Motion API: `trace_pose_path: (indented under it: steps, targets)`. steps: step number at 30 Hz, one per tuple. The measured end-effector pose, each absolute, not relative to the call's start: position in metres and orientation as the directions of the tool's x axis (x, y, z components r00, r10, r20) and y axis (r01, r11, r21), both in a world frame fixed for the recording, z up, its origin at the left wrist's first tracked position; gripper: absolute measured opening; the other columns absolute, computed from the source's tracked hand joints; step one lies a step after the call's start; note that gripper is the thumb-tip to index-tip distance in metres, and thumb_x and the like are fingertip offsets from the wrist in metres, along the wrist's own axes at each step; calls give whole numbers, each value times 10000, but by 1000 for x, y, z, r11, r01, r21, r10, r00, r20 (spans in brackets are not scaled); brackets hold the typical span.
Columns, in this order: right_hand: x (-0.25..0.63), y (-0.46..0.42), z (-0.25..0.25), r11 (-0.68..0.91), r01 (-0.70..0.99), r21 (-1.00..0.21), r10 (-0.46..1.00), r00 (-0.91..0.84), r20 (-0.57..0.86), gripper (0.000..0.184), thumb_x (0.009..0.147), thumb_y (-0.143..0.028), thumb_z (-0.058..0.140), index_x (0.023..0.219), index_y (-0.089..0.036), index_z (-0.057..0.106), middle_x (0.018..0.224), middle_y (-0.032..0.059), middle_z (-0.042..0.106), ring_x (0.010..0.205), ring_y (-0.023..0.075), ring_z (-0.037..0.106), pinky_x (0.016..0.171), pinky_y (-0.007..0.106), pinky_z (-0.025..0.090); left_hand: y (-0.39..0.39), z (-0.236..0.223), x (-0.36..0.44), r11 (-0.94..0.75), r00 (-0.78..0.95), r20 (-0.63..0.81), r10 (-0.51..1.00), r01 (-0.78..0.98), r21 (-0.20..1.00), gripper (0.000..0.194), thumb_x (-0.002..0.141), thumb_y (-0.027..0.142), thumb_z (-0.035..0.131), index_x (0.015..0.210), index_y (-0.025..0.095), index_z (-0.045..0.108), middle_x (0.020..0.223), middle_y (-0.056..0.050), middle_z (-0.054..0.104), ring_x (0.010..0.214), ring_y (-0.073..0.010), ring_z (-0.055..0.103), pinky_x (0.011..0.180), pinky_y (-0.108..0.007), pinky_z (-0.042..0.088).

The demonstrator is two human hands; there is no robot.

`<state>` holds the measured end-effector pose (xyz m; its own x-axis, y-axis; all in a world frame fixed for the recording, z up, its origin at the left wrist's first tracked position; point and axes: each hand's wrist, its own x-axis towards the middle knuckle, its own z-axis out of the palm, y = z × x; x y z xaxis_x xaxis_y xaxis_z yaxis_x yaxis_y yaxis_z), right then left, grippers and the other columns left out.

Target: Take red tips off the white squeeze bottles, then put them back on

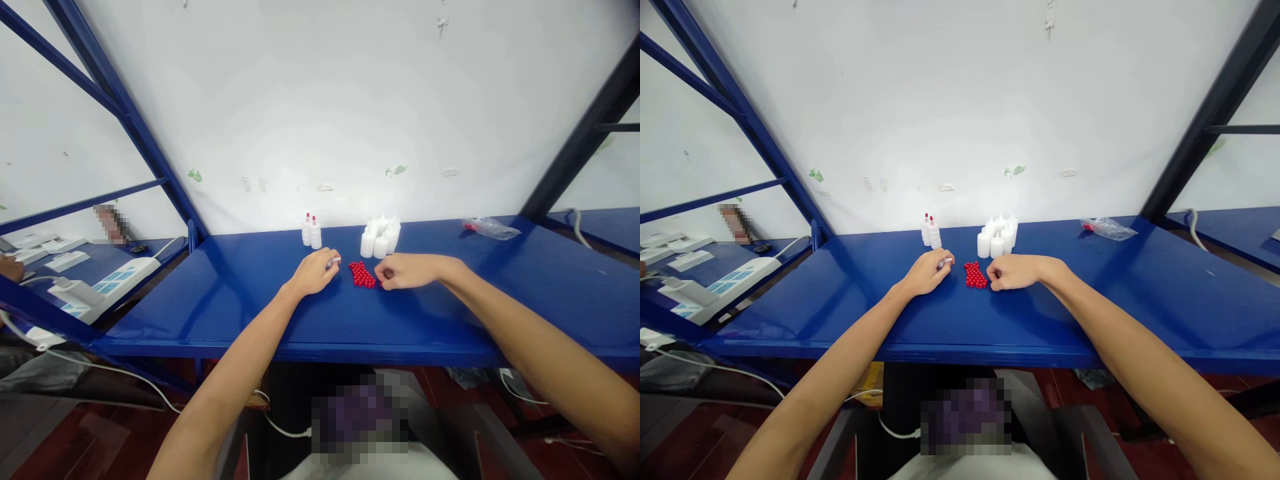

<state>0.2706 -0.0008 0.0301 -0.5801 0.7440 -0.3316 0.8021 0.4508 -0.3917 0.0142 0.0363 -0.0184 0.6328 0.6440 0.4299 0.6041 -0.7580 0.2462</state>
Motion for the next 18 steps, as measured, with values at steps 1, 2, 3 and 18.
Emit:
trace_pose_path:
  steps: [1, 2, 3, 18]
  targets:
    - [271, -1, 30, 452, 802, -391, 746, -580, -327, 98, 788, -264, 544, 728, -187, 542, 677, 5, 539, 606, 131, 451, 588, 289, 323, 37, -18, 14, -757, 632, 429, 645, 603, 250, 188, 918, 227, 411, 927, 197, 596, 855, -29, 605, 787, -178, 572, 751, -300, 437]
    - [271, -1, 30, 456, 800, -391, 747, -582, -320, 91, 786, -260, 544, 734, -187, 553, 676, 7, 546, 605, 132, 458, 589, 289, 327, 37, -18, 14, -757, 632, 428, 646, 603, 253, 188, 917, 227, 410, 928, 198, 596, 855, -29, 606, 787, -179, 573, 752, -301, 437]
    - [271, -1, 30, 460, 796, -394, 748, -587, -310, 83, 783, -253, 545, 737, -187, 561, 673, 6, 550, 602, 131, 461, 588, 288, 330, 38, -18, 14, -756, 631, 428, 647, 602, 257, 189, 918, 228, 409, 929, 198, 595, 856, -30, 608, 788, -179, 574, 753, -301, 438]
    - [271, -5, 34, 505, 764, -402, 793, -594, -133, 38, 757, -211, 572, 765, -183, 596, 666, 9, 575, 574, 130, 478, 559, 292, 325, 29, -16, 19, -729, 584, 439, 683, 587, 352, 312, 1002, 398, 369, 1204, 206, 508, 837, -20, 641, 732, -175, 607, 674, -277, 418]
